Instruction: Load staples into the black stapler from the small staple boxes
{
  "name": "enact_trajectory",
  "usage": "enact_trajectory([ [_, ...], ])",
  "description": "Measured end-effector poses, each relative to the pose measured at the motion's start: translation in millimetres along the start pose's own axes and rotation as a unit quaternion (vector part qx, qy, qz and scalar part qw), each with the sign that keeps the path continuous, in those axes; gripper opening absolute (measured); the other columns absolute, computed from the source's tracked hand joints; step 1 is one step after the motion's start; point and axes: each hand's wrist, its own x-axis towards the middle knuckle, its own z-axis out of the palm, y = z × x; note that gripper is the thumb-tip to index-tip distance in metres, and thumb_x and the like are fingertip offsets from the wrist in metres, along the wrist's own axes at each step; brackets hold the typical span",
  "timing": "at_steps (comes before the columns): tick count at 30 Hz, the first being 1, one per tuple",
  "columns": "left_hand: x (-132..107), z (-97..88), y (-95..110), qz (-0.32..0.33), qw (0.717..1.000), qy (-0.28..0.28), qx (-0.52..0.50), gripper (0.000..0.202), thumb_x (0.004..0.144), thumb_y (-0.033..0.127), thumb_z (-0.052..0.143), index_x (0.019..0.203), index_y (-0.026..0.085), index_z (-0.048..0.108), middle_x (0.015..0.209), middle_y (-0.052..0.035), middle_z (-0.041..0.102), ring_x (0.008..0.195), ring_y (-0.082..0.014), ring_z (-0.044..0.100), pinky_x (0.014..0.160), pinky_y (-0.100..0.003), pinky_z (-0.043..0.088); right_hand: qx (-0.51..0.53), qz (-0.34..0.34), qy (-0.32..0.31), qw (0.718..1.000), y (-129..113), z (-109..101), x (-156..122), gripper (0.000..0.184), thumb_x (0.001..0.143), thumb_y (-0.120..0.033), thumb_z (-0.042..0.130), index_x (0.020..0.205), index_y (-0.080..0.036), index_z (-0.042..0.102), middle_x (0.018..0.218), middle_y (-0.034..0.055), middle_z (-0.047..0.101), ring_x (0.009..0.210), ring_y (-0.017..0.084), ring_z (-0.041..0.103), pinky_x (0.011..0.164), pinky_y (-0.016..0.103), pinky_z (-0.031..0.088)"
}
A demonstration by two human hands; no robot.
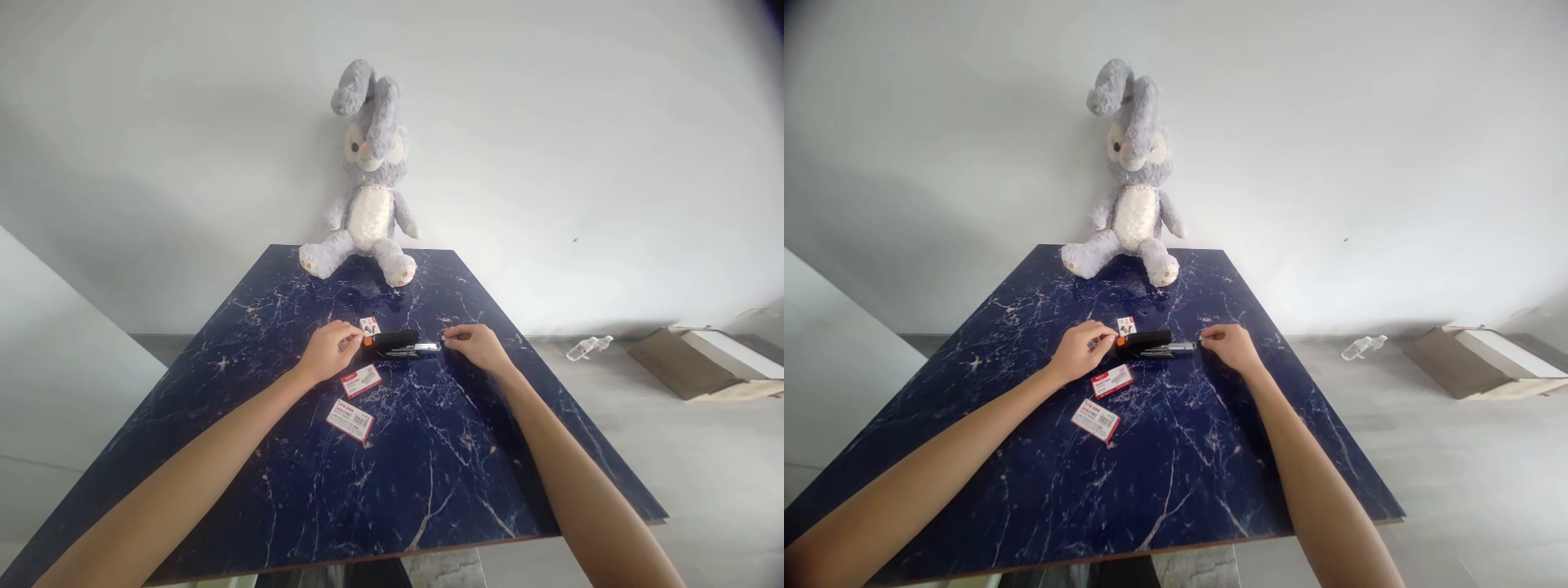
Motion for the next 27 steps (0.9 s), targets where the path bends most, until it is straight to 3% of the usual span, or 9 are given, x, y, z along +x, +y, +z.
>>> enact_trajectory([
  [5,-1.0,-0.8,0.9,0.017,1.000,0.000,0.019,0.022,0.095,0.028,0.051,0.093,0.022,0.072,0.086,-0.0039,0.071,0.081,-0.0189,0.061,0.078,-0.032,0.046,0.047,-0.017,-0.001,0.999,-7.8,-2.4,-4.9,0.027,0.071,-0.042,0.076,0.090,-0.023,0.078,0.094,0.0052,0.077,0.090,0.027,0.070,0.089,0.040,0.050],
  [8,-2.2,0.1,0.4,0.024,0.999,-0.001,0.029,0.022,0.096,0.027,0.051,0.094,0.021,0.071,0.086,-0.0031,0.071,0.081,-0.0179,0.061,0.078,-0.031,0.046,0.085,-0.039,-0.040,0.995,-16.2,2.6,-10.0,0.031,0.075,-0.044,0.074,0.097,-0.022,0.076,0.102,0.0046,0.076,0.093,0.024,0.070,0.088,0.038,0.051],
  [14,-2.1,0.7,-0.3,0.027,0.999,0.000,0.038,0.020,0.096,0.025,0.051,0.094,0.022,0.070,0.087,-0.0018,0.071,0.082,-0.0172,0.061,0.078,-0.031,0.047,0.086,-0.068,-0.110,0.988,-24.7,18.3,-16.7,0.024,0.078,-0.040,0.073,0.096,-0.024,0.072,0.100,0.0026,0.075,0.087,0.022,0.071,0.082,0.035,0.054],
  [27,-1.8,-0.1,0.6,0.021,0.999,-0.002,0.046,0.020,0.096,0.026,0.051,0.094,0.021,0.070,0.088,-0.0018,0.073,0.081,-0.0169,0.062,0.079,-0.030,0.047,0.058,-0.086,-0.123,0.987,-22.9,23.0,-17.1,0.024,0.080,-0.041,0.071,0.098,-0.024,0.071,0.096,0.0023,0.075,0.082,0.022,0.071,0.078,0.035,0.055],
])
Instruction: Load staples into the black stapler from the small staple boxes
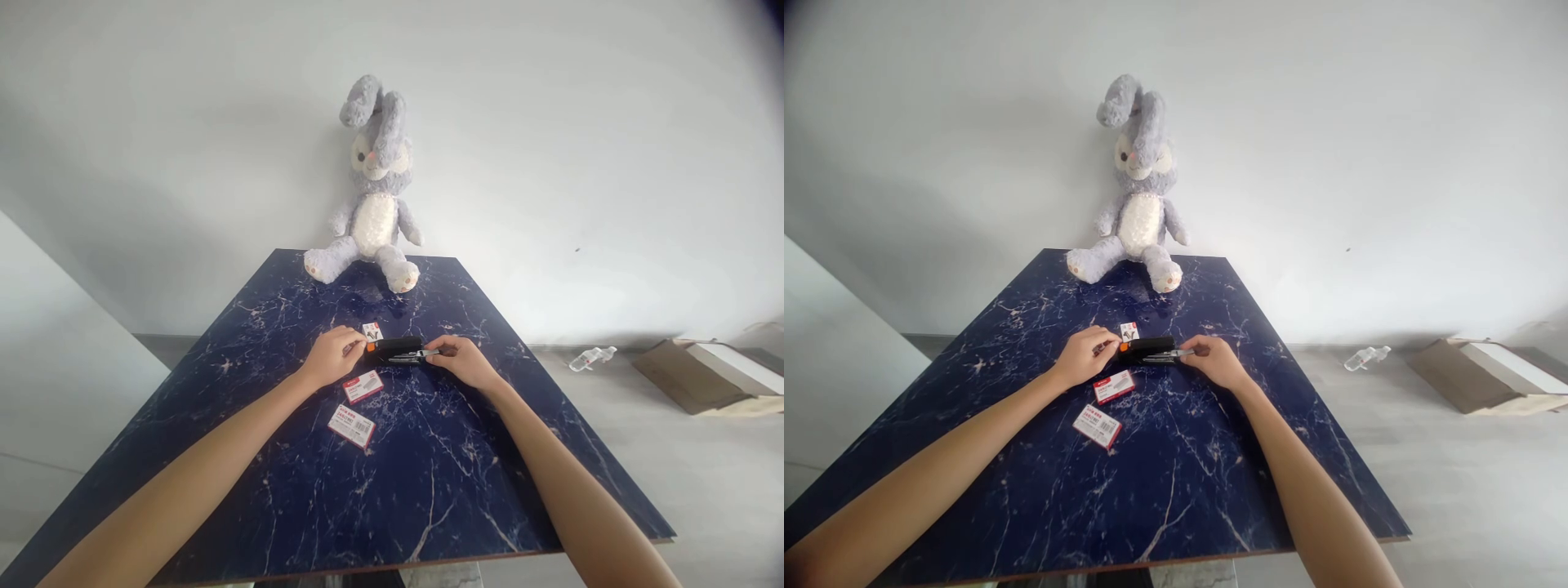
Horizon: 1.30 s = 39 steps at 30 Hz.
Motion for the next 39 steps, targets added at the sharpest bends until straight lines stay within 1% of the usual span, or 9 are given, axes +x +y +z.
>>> enact_trajectory([
  [13,0.2,-1.2,0.4,0.007,1.000,-0.012,0.001,0.021,0.096,0.026,0.050,0.094,0.022,0.070,0.086,-0.0020,0.072,0.079,-0.0171,0.062,0.076,-0.031,0.047,-0.035,-0.013,-0.015,0.999,-3.1,-1.7,-1.2,0.021,0.083,-0.041,0.068,0.097,-0.026,0.070,0.103,0.0019,0.074,0.086,0.021,0.070,0.080,0.034,0.054],
  [16,-0.4,-2.7,1.7,0.022,1.000,-0.013,-0.003,0.018,0.094,0.028,0.052,0.097,0.022,0.069,0.089,-0.0030,0.071,0.083,-0.0183,0.063,0.080,-0.032,0.048,-0.082,-0.020,0.015,0.996,-6.8,-11.6,-3.8,0.022,0.082,-0.042,0.068,0.098,-0.026,0.069,0.105,0.0016,0.074,0.089,0.021,0.069,0.081,0.033,0.053],
  [19,-0.4,-3.3,3.7,0.036,0.999,-0.020,0.001,0.016,0.090,0.029,0.057,0.100,0.022,0.068,0.093,-0.0039,0.070,0.087,-0.0199,0.064,0.085,-0.035,0.048,-0.148,-0.003,0.058,0.987,-11.1,-23.2,-7.2,0.025,0.084,-0.049,0.064,0.092,-0.026,0.067,0.092,0.0018,0.075,0.083,0.022,0.069,0.075,0.033,0.051],
  [22,0.4,-2.5,4.7,0.045,0.998,-0.035,0.005,0.021,0.087,0.029,0.061,0.106,0.022,0.066,0.099,-0.0050,0.069,0.093,-0.0217,0.063,0.087,-0.037,0.048,-0.185,0.018,0.055,0.981,-15.7,-27.2,-9.6,0.032,0.087,-0.056,0.057,0.091,-0.026,0.065,0.081,0.0018,0.074,0.074,0.022,0.068,0.068,0.032,0.047],
  [28,1.6,-2.0,5.8,0.032,0.998,-0.060,0.010,0.024,0.087,0.029,0.061,0.110,0.022,0.064,0.099,-0.0060,0.067,0.093,-0.0222,0.063,0.086,-0.036,0.049,-0.189,-0.004,0.033,0.981,-27.4,-9.5,-11.4,0.040,0.095,-0.056,0.044,0.112,-0.025,0.063,0.067,0.0008,0.071,0.062,0.023,0.065,0.066,0.033,0.045],
  [31,1.7,-3.1,7.5,0.025,0.998,-0.059,0.003,0.024,0.087,0.028,0.062,0.110,0.023,0.064,0.100,-0.0058,0.068,0.093,-0.0221,0.064,0.085,-0.035,0.049,-0.191,-0.023,0.034,0.981,-35.2,3.6,-14.2,0.046,0.098,-0.051,0.041,0.133,-0.023,0.052,0.079,0.0040,0.075,0.071,0.027,0.069,0.073,0.036,0.046],
  [34,1.6,-3.6,7.9,0.018,0.998,-0.062,-0.011,0.025,0.087,0.028,0.062,0.112,0.023,0.064,0.102,-0.0052,0.069,0.093,-0.0217,0.065,0.084,-0.034,0.050,-0.208,-0.043,0.024,0.977,-41.7,16.5,-18.6,0.064,0.097,-0.044,0.045,0.154,-0.023,0.027,0.099,0.0068,0.076,0.090,0.031,0.070,0.082,0.038,0.046],
  [36,1.6,-3.3,7.2,0.015,0.997,-0.067,-0.018,0.027,0.087,0.029,0.062,0.113,0.024,0.064,0.105,-0.0049,0.070,0.095,-0.0221,0.066,0.086,-0.034,0.050,-0.219,-0.057,0.013,0.974,-44.3,24.0,-21.5,0.079,0.094,-0.039,0.049,0.159,-0.022,0.008,0.110,0.0085,0.074,0.099,0.032,0.069,0.086,0.040,0.047],
  [39,1.5,-2.2,6.0,0.007,0.997,-0.069,-0.022,0.029,0.087,0.031,0.063,0.116,0.024,0.063,0.110,-0.0051,0.071,0.099,-0.0234,0.067,0.089,-0.036,0.050,-0.240,-0.076,0.012,0.968,-45.9,32.7,-24.3,0.092,0.090,-0.035,0.052,0.159,-0.022,-0.007,0.125,0.0122,0.066,0.111,0.033,0.064,0.090,0.042,0.048],
])
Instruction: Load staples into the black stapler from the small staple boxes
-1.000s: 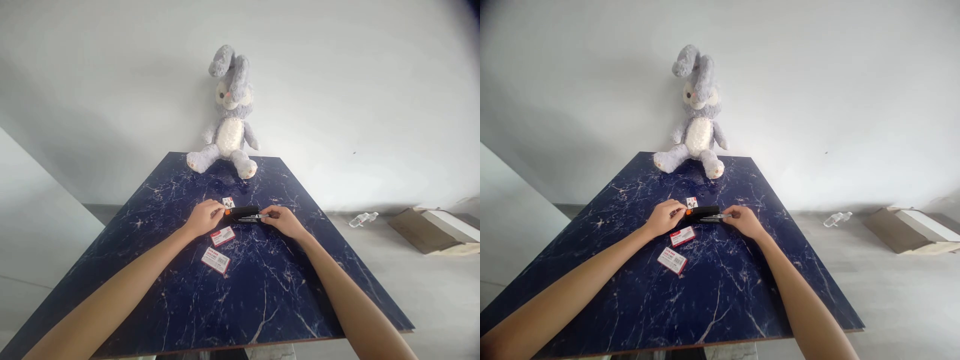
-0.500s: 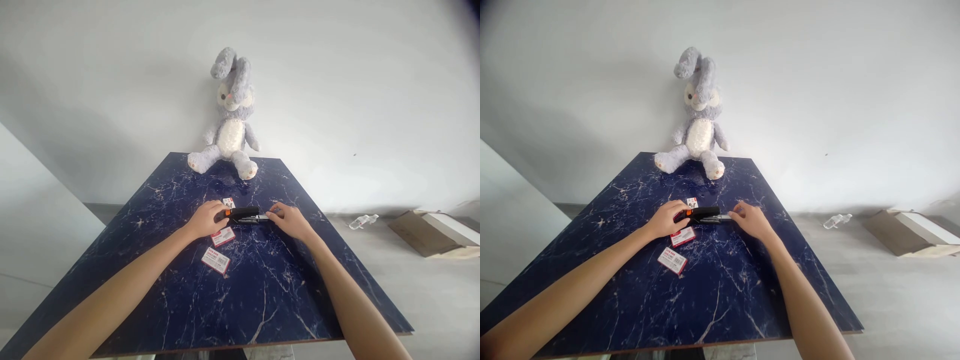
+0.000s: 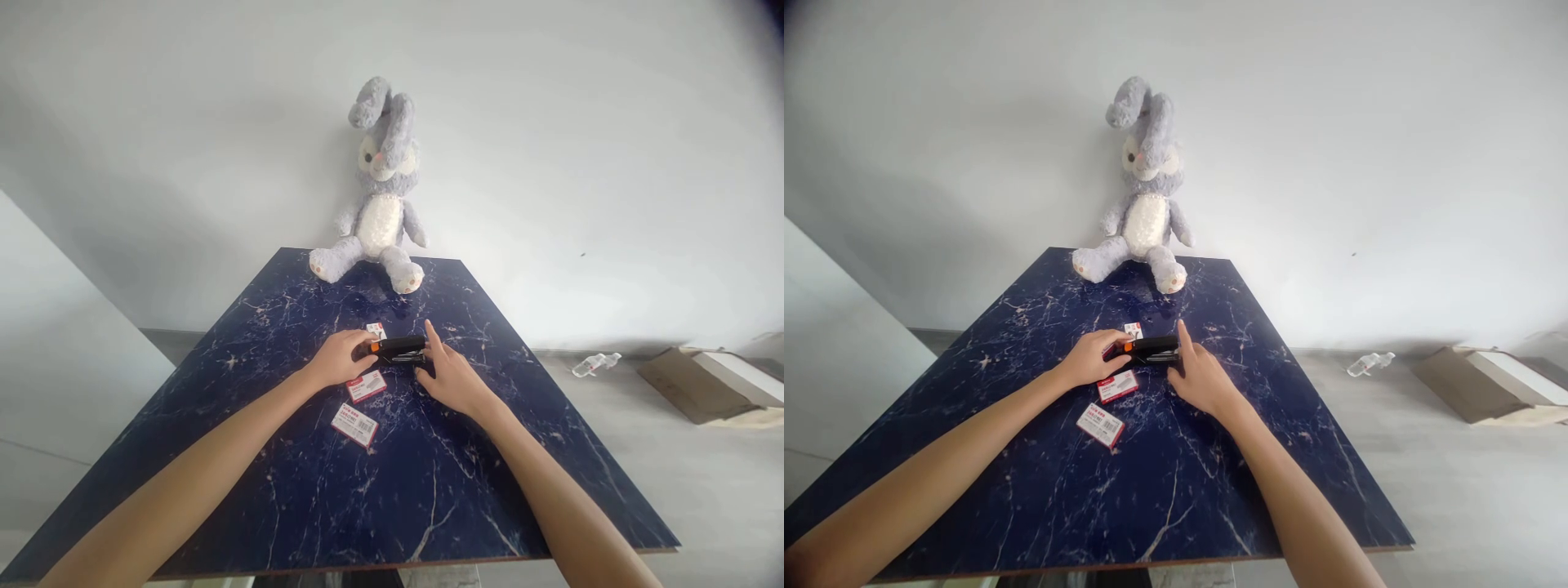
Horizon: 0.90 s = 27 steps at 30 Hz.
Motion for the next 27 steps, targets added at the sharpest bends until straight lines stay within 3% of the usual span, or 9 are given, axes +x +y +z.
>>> enact_trajectory([
  [7,-0.6,0.3,1.5,0.007,1.000,-0.004,0.008,0.028,0.088,0.028,0.062,0.116,0.025,0.064,0.106,-0.0039,0.071,0.096,-0.0219,0.067,0.086,-0.034,0.051,-0.028,-0.025,0.023,0.999,-6.2,6.1,-0.9,0.096,0.088,-0.033,0.052,0.158,-0.020,-0.013,0.133,0.0181,0.057,0.116,0.035,0.058,0.091,0.046,0.049],
  [15,-0.6,1.1,0.8,0.010,1.000,-0.006,0.005,0.028,0.089,0.029,0.062,0.116,0.025,0.063,0.105,-0.0043,0.070,0.094,-0.0219,0.067,0.085,-0.034,0.051,-0.009,-0.034,0.014,0.999,-5.6,7.0,-2.7,0.095,0.090,-0.033,0.053,0.158,-0.024,-0.013,0.135,0.0171,0.055,0.121,0.035,0.056,0.098,0.050,0.047],
  [22,0.5,1.0,2.8,0.000,1.000,-0.002,-0.003,0.035,0.089,0.032,0.062,0.123,0.025,0.060,0.108,-0.0062,0.069,0.096,-0.0229,0.067,0.085,-0.034,0.051,0.063,-0.021,-0.001,0.998,3.4,19.5,1.8,0.098,0.091,-0.043,0.056,0.157,-0.026,-0.015,0.151,0.0149,0.043,0.138,0.032,0.042,0.109,0.052,0.039],
  [27,-1.6,5.6,18.7,0.000,0.996,-0.064,-0.054,0.048,0.090,0.039,0.061,0.136,0.027,0.053,0.110,-0.0056,0.073,0.097,-0.0236,0.069,0.088,-0.037,0.051,0.114,0.025,0.022,0.993,11.8,24.5,7.9,0.090,0.094,-0.052,0.052,0.159,-0.027,-0.005,0.152,0.0125,0.044,0.142,0.030,0.038,0.114,0.053,0.033],
])
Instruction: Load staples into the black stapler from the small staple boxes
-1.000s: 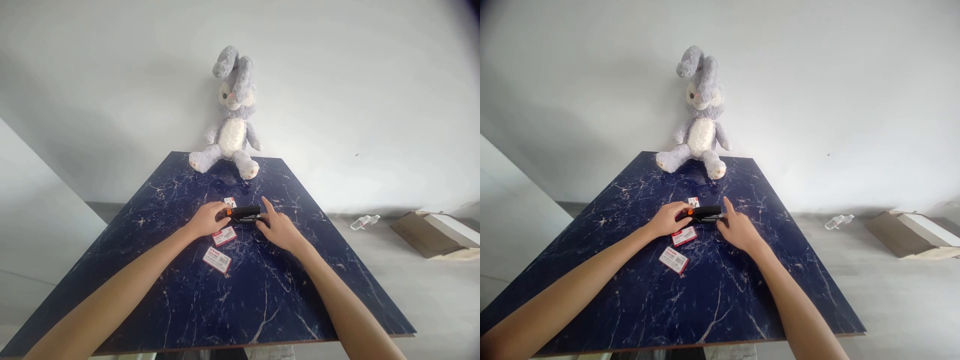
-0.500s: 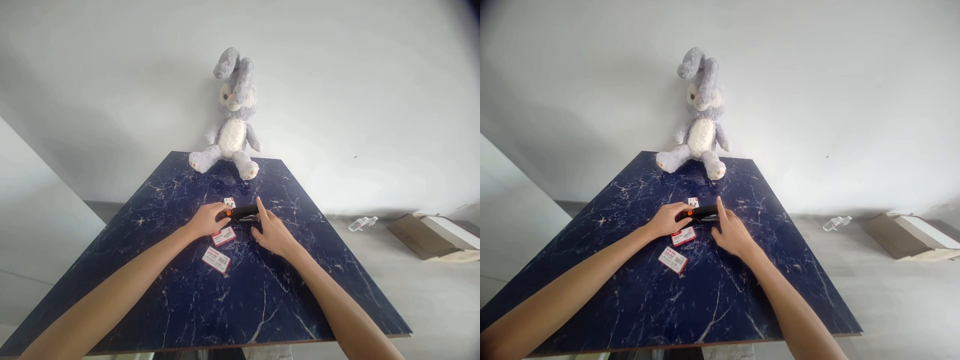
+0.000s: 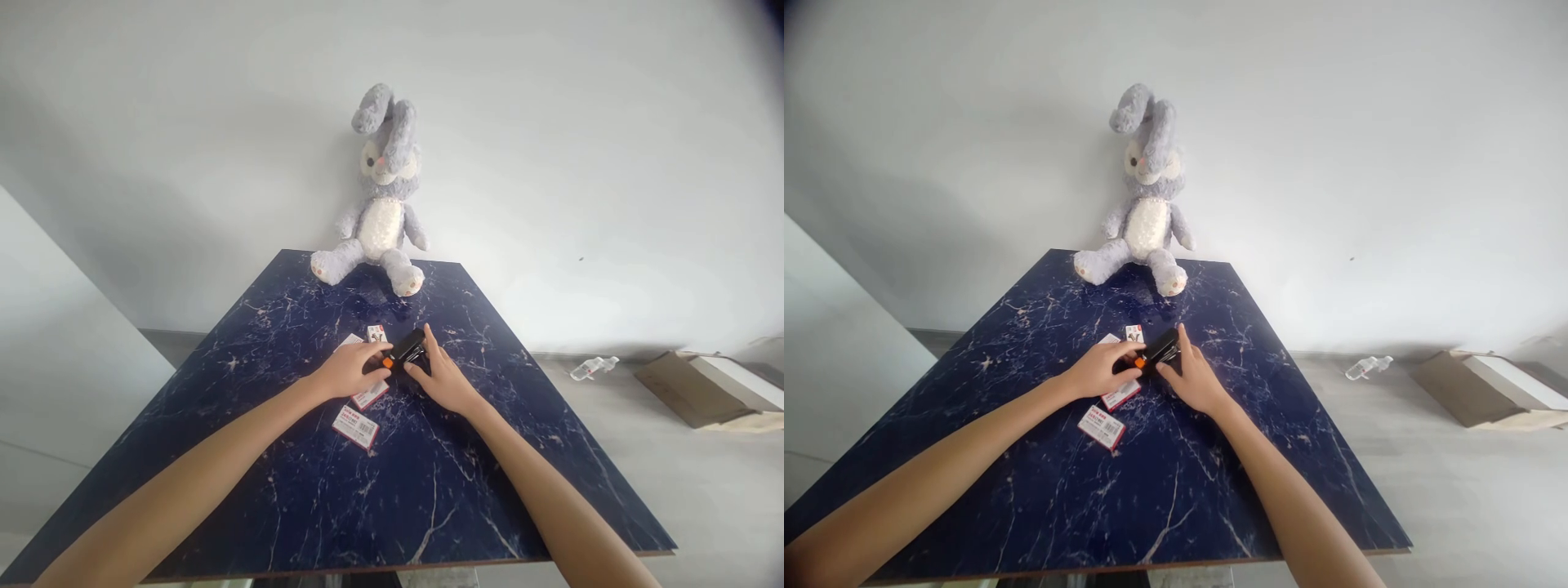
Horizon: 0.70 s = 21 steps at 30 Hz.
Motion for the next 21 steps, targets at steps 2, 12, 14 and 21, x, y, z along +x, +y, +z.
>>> enact_trajectory([
  [2,-0.2,2.1,9.4,0.017,0.999,-0.041,-0.024,0.053,0.091,0.040,0.060,0.141,0.028,0.049,0.111,-0.0062,0.073,0.100,-0.0245,0.069,0.091,-0.038,0.049,0.038,0.013,-0.003,0.999,3.2,-4.1,1.5,0.079,0.097,-0.053,0.045,0.160,-0.030,0.003,0.154,0.0106,0.042,0.140,0.029,0.043,0.114,0.053,0.034],
  [12,2.6,-38.7,12.1,0.058,0.974,-0.216,-0.050,0.064,0.065,0.034,0.082,0.127,0.038,0.065,0.123,-0.0019,0.068,0.104,-0.0249,0.067,0.078,-0.030,0.052,0.106,0.027,-0.006,0.994,5.9,-12.8,4.0,0.062,0.099,-0.055,0.038,0.155,-0.030,0.028,0.145,0.0081,0.054,0.132,0.025,0.053,0.114,0.047,0.038],
  [14,2.9,-42.0,9.3,0.050,0.974,-0.221,-0.027,0.057,0.063,0.035,0.083,0.117,0.036,0.070,0.119,-0.0024,0.069,0.094,-0.0232,0.069,0.070,-0.027,0.051,0.100,0.029,-0.001,0.995,5.1,-12.3,3.9,0.061,0.099,-0.054,0.038,0.155,-0.031,0.028,0.144,0.0083,0.055,0.131,0.026,0.054,0.113,0.048,0.038],
  [21,7.5,-22.4,9.2,-0.035,0.992,-0.117,0.033,0.032,0.073,0.034,0.075,0.104,0.025,0.072,0.102,-0.0071,0.071,0.089,-0.0258,0.068,0.068,-0.031,0.050,0.078,0.025,0.000,0.997,1.8,-14.3,3.7,0.061,0.100,-0.053,0.038,0.155,-0.029,0.028,0.141,0.0100,0.057,0.129,0.027,0.055,0.111,0.049,0.040],
])
